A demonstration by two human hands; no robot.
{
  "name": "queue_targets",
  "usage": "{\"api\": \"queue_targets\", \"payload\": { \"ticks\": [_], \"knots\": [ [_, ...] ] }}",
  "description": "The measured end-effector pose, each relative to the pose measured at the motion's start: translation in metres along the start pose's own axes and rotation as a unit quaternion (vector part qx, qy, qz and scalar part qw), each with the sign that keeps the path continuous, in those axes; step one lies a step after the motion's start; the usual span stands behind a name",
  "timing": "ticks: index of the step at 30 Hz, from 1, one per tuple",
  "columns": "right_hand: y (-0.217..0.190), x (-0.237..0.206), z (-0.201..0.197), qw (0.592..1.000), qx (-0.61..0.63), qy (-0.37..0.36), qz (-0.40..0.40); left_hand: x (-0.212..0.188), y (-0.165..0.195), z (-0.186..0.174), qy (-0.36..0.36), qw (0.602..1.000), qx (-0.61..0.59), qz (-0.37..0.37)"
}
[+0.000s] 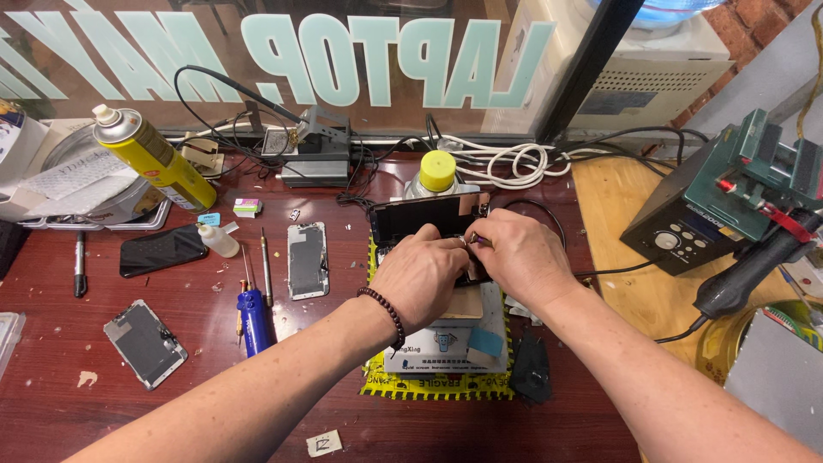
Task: The person repairs a disassembled smartphone at a workbench, using a screwdriver and tweezers to work on internal components while holding the phone steady. They briefly reach for supplies from a parts tray and continue manipulating the phone's internals with the tools.
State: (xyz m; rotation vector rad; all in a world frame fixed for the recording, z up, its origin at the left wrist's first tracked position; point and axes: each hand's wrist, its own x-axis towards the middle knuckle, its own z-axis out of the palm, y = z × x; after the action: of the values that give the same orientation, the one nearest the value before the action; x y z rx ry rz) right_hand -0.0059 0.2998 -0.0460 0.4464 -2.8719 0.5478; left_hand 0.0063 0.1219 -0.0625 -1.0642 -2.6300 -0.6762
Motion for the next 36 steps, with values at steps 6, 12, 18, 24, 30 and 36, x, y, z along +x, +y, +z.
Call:
{"api": "queue_targets", "payload": {
  "ticks": [6, 12, 18, 24, 30, 36],
  "knots": [
    [-0.002, 0.001, 0.0, 0.999, -0.039, 0.0, 0.013, 0.002, 0.001, 0.0, -0.021, 1.0, 0.007, -0.014],
    [0.001, 0.002, 0.0, 0.997, -0.072, -0.023, 0.006, 0.002, 0.002, -0.001, -0.017, 1.0, 0.011, -0.01],
    [0.004, 0.003, 0.001, 0.998, -0.055, -0.021, 0.001, 0.002, 0.002, -0.001, -0.013, 1.0, 0.016, -0.003],
    [0.005, 0.003, 0.001, 0.998, -0.05, -0.022, -0.001, 0.004, 0.001, 0.0, -0.01, 1.0, 0.012, 0.0],
    [0.004, 0.001, -0.004, 0.999, -0.031, -0.027, 0.01, 0.009, 0.0, -0.001, -0.035, 0.999, 0.009, -0.003],
    [-0.001, 0.004, -0.013, 0.994, -0.025, -0.078, 0.071, 0.012, 0.005, 0.0, -0.033, 0.999, -0.003, -0.03]
  ]
}}
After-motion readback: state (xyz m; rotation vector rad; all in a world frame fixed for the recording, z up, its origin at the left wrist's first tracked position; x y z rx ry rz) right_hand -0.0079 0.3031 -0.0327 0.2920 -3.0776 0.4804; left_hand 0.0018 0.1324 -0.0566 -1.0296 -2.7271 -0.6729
